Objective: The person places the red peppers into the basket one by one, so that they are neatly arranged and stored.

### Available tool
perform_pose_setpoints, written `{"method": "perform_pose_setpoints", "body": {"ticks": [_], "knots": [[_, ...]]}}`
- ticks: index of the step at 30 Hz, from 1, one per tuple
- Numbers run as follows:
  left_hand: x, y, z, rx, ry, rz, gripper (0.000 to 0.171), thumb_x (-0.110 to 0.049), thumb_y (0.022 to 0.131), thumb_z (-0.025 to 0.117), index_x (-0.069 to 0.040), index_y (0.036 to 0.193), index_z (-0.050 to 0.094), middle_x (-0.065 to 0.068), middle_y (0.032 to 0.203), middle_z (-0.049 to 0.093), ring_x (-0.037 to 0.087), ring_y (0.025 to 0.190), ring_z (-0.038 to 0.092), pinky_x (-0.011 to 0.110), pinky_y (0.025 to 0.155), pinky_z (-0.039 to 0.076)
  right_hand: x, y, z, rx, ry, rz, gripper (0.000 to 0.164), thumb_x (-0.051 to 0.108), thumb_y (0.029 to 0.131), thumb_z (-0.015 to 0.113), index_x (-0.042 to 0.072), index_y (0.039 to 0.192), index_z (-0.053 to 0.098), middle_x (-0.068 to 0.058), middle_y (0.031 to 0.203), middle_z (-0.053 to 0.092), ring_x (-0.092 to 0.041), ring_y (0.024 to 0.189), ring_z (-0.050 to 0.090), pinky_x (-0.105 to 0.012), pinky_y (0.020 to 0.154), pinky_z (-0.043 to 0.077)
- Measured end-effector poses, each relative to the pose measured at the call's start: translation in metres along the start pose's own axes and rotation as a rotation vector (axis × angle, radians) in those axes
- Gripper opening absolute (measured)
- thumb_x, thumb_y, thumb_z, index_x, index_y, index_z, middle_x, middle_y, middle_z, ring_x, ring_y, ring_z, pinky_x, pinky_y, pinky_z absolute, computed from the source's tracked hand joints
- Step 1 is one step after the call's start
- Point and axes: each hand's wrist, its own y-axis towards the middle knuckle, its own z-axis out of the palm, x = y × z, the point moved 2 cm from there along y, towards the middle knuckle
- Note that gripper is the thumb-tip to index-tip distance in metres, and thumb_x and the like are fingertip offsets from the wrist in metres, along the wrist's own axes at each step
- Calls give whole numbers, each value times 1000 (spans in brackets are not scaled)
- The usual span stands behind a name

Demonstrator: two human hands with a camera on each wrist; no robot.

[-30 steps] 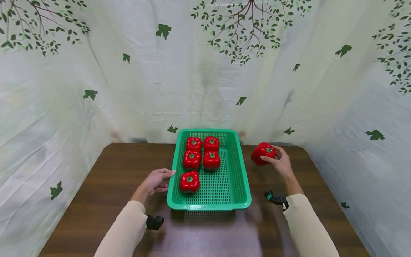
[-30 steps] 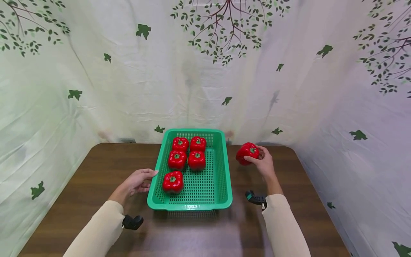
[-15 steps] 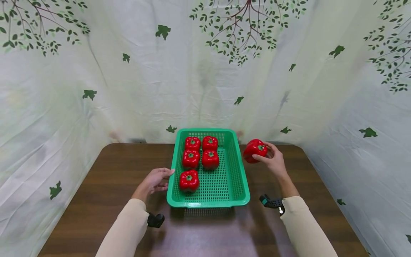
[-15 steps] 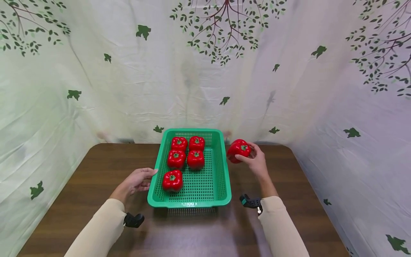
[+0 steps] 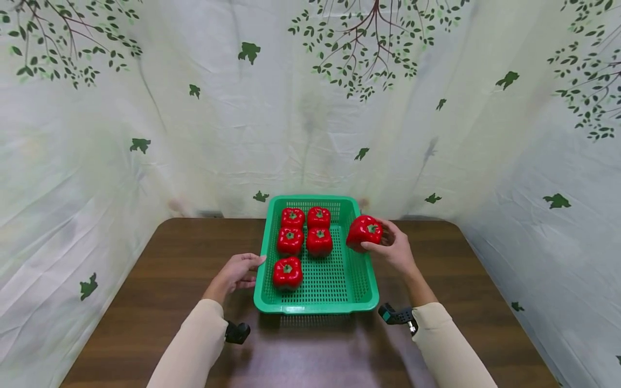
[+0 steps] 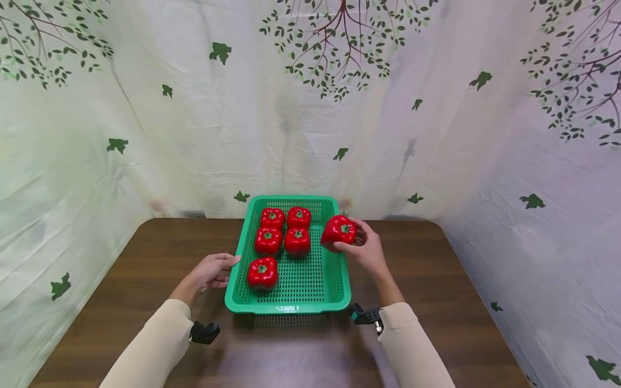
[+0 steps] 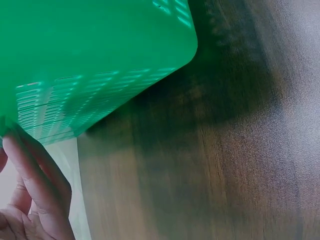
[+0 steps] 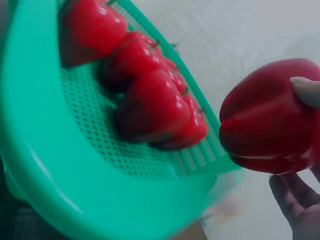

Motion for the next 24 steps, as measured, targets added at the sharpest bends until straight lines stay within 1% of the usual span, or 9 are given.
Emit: {"method": "perform_pose_setpoints", "body": {"ticks": [1, 3, 8, 14, 17, 20, 24], "knots": [[0, 0, 0, -1, -1, 0, 36, -34, 96, 59, -1, 111, 60, 10, 100, 63, 17, 70, 66, 30, 68, 57, 0, 0, 4, 14, 4, -5, 64, 2, 85, 71, -4, 140, 40, -26, 137, 46, -42, 118, 48, -25, 83, 52], [0, 0, 1, -5, -5, -1, 36, -34, 95, 60, -2, 111, 60, 10, 101, 63, 17, 70, 66, 31, 68, 57, -5, 2, 10, 27, 8, -2, 64, 2, 83, 73, -1, 140, 41, -24, 136, 48, -41, 118, 50, -27, 84, 53], [1, -1, 1, -11, -7, -10, 37, -35, 95, 60, -2, 112, 60, 11, 102, 63, 17, 71, 67, 31, 68, 57, -22, 7, 23, 47, -7, -13, 65, 5, 82, 75, 4, 139, 44, -19, 135, 50, -37, 118, 51, -35, 88, 53], [2, -1, 1, -18, 1, -11, 37, -35, 95, 60, -2, 112, 60, 10, 100, 64, 17, 72, 67, 31, 69, 57, -26, 6, 36, 77, 5, -12, 68, 5, 80, 77, 6, 138, 44, -17, 137, 48, -38, 122, 48, -45, 91, 51], [2, -1, 1, -30, 1, -11, 36, -35, 95, 60, -2, 112, 60, 8, 97, 65, 18, 72, 68, 31, 69, 57, -28, 6, 43, 90, 1, -4, 67, 6, 80, 78, 6, 138, 44, -17, 137, 46, -38, 123, 46, -46, 93, 49], [2, 0, 1, -25, 4, -11, 37, -35, 95, 60, -2, 113, 60, 7, 96, 65, 18, 73, 68, 31, 69, 57, -30, 6, 50, 102, -7, 10, 66, 7, 80, 78, 7, 137, 46, -17, 137, 45, -38, 123, 46, -46, 94, 49], [1, 0, 1, -21, 5, -13, 37, -35, 95, 60, -2, 113, 60, 8, 98, 65, 18, 74, 68, 31, 69, 57, -35, 8, 59, 139, -2, 31, 67, 6, 78, 79, 7, 137, 47, -16, 137, 46, -36, 123, 46, -47, 97, 47]]}}
